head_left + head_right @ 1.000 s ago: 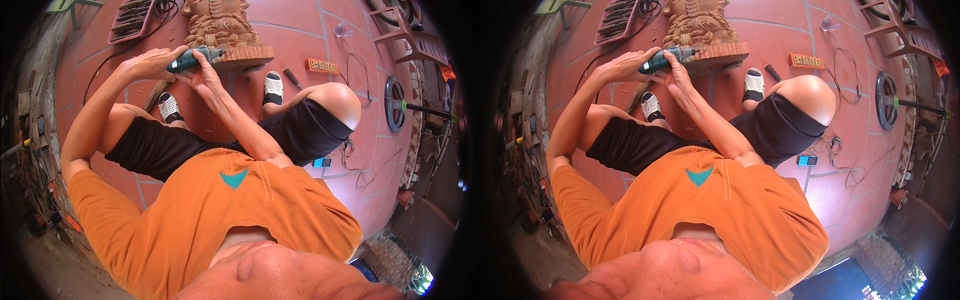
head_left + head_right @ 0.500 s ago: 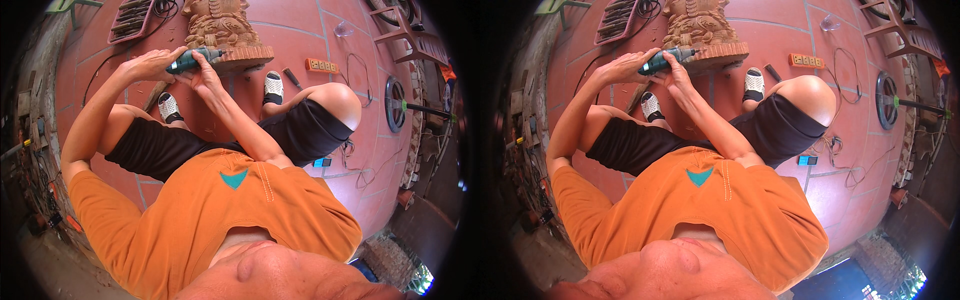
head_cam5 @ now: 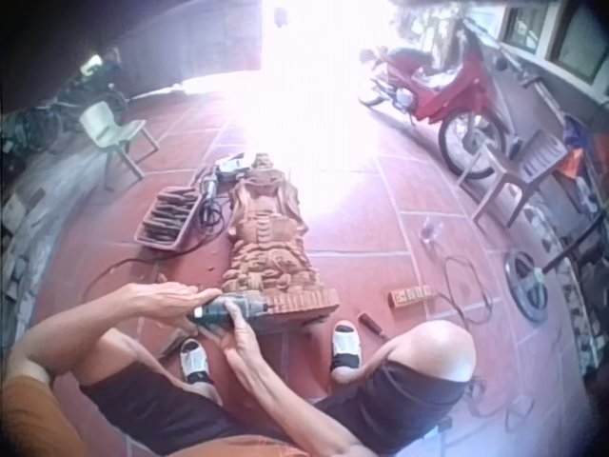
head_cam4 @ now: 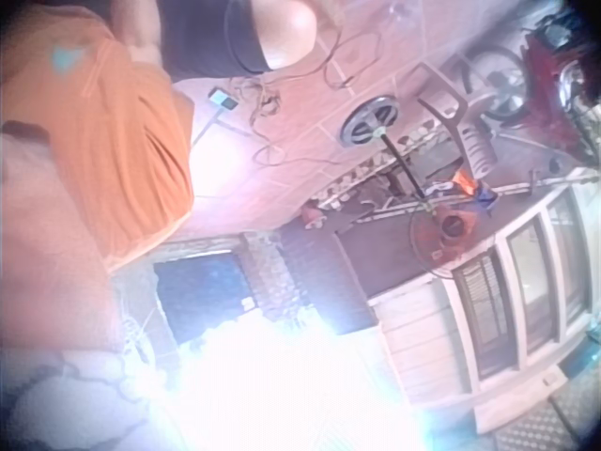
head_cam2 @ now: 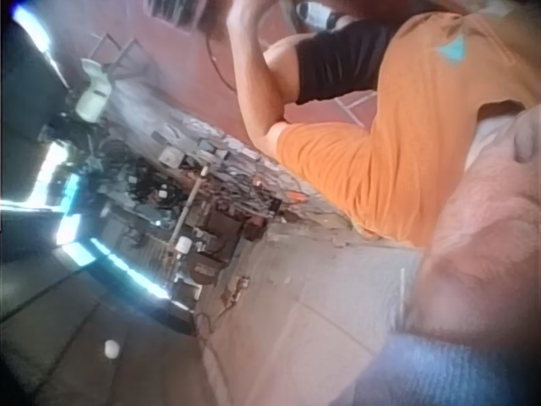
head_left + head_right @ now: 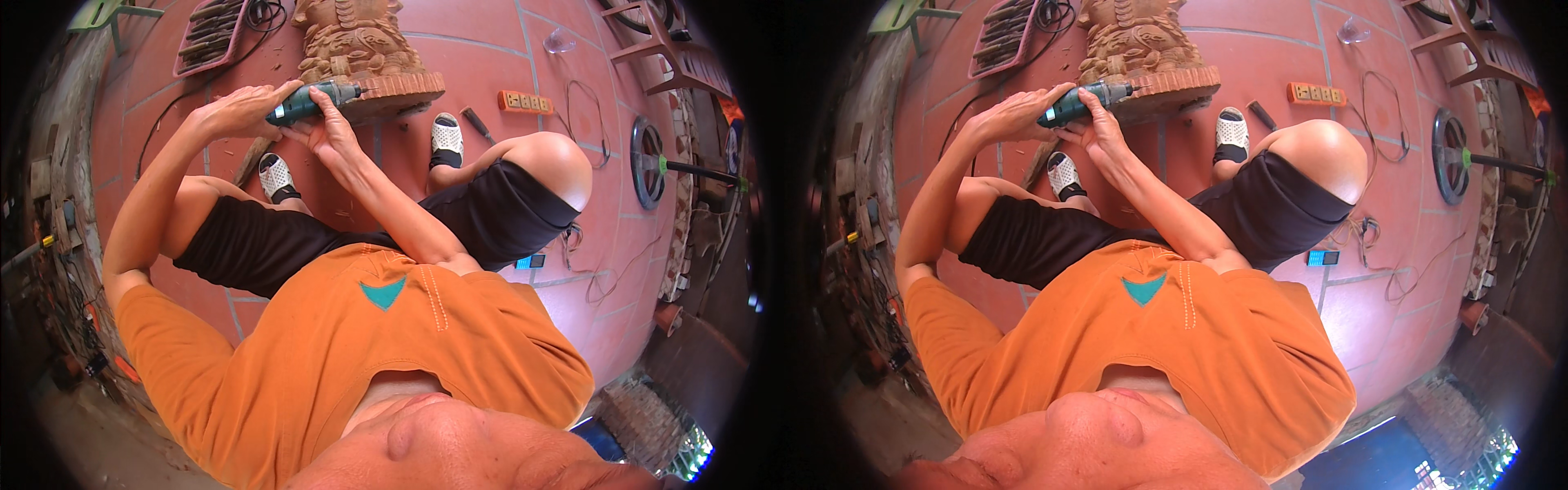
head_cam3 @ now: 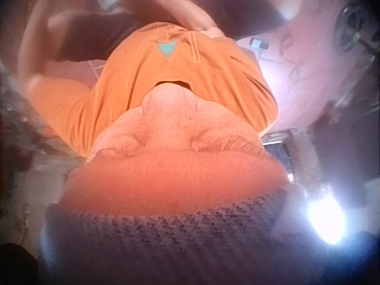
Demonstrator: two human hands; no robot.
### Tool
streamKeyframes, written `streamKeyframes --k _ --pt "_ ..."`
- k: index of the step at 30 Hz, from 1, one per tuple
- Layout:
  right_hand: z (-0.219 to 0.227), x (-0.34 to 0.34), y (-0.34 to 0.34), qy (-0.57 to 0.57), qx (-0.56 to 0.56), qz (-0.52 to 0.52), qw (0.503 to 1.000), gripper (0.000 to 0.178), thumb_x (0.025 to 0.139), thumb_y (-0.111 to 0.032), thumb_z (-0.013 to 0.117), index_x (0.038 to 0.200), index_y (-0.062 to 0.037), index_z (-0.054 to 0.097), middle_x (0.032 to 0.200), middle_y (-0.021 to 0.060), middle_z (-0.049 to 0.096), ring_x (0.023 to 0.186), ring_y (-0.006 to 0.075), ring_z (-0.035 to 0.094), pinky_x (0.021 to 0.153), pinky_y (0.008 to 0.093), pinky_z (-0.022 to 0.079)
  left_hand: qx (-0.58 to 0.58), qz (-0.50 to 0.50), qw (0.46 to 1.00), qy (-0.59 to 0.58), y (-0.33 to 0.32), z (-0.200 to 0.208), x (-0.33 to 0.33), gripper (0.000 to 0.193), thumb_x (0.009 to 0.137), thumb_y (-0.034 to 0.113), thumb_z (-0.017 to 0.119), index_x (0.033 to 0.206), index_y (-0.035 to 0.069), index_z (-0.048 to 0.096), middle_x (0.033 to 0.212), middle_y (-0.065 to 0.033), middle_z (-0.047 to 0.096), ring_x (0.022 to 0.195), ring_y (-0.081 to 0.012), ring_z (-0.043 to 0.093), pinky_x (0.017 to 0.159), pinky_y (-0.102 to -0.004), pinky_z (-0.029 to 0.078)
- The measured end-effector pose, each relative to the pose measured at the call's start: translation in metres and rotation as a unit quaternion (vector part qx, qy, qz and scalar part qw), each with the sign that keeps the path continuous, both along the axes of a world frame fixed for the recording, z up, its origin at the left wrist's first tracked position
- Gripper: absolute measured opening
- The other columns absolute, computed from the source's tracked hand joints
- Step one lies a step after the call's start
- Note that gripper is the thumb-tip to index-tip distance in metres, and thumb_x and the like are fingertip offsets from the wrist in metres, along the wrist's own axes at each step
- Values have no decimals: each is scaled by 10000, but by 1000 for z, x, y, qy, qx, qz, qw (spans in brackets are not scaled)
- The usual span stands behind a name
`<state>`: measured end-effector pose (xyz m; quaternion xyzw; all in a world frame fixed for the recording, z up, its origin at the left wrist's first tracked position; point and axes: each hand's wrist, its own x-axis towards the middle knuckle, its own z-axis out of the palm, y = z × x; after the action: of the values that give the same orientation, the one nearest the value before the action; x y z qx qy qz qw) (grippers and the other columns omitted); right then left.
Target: The person sits on the floor and uses a handheld rotary carving tool to shape and detail a wooden sculpture. The person holds the tool with both hands and moves it along the surface of the wood, removing material to refine the carved features.
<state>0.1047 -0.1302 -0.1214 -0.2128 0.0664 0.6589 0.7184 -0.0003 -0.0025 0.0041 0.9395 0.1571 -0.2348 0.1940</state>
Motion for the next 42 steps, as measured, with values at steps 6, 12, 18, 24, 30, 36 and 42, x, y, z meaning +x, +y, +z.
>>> streamKeyframes --k 6,12,18,24,30,36,42 --pt "3 0 -3 0 5 -15 1000 423 889 -297 726 1209 -78 556 1133 120 648 1017 349 682 849 578 580 -9 -8 1000 -23 -1 -1 1 945 678 182 784 1484 98 298 1091 -222 621 1047 -380 598 897 -461 472" --pt "3 0 -8 2 -3 -23 1000 410 894 -296 723 1202 -80 559 1127 119 651 1027 338 676 851 570 580 -12 -17 999 -26 -4 -1 5 929 678 167 771 1479 118 302 1072 -224 626 1025 -389 605 881 -472 482" --pt "6 1 -11 5 -7 -25 1000 402 897 -291 717 1204 -85 559 1125 115 653 1029 327 675 860 564 577 -12 -21 999 -32 -7 1 6 910 698 160 759 1480 124 295 1063 -219 628 1018 -387 611 869 -472 486" --pt "5 2 -11 0 -11 -26 1000 412 896 -308 716 1206 -87 557 1137 111 648 1031 320 674 869 566 572 -2 -24 1000 -18 -9 4 8 898 707 153 750 1480 122 294 1053 -214 629 1009 -377 613 865 -463 488" --pt "5 2 -11 0 -6 -25 1000 418 895 -306 718 1211 -86 555 1145 111 643 1037 320 672 854 562 580 -3 -25 1000 -18 -8 3 9 900 705 151 748 1480 121 291 1048 -214 628 1006 -377 613 871 -461 487" --pt "2 3 -8 4 -4 -24 1000 425 892 -294 720 1219 -81 552 1157 118 637 1050 333 667 850 573 578 -7 -20 1000 -21 -7 1 8 908 696 150 753 1478 120 292 1048 -221 626 1008 -384 612 877 -466 486" --pt "-1 4 -5 4 -1 -23 1000 442 882 -301 728 1222 -81 551 1166 124 629 1052 348 664 852 580 576 -7 -22 999 -33 -2 -4 7 927 687 157 768 1480 116 289 1042 -227 620 1009 -389 609 871 -469 482"
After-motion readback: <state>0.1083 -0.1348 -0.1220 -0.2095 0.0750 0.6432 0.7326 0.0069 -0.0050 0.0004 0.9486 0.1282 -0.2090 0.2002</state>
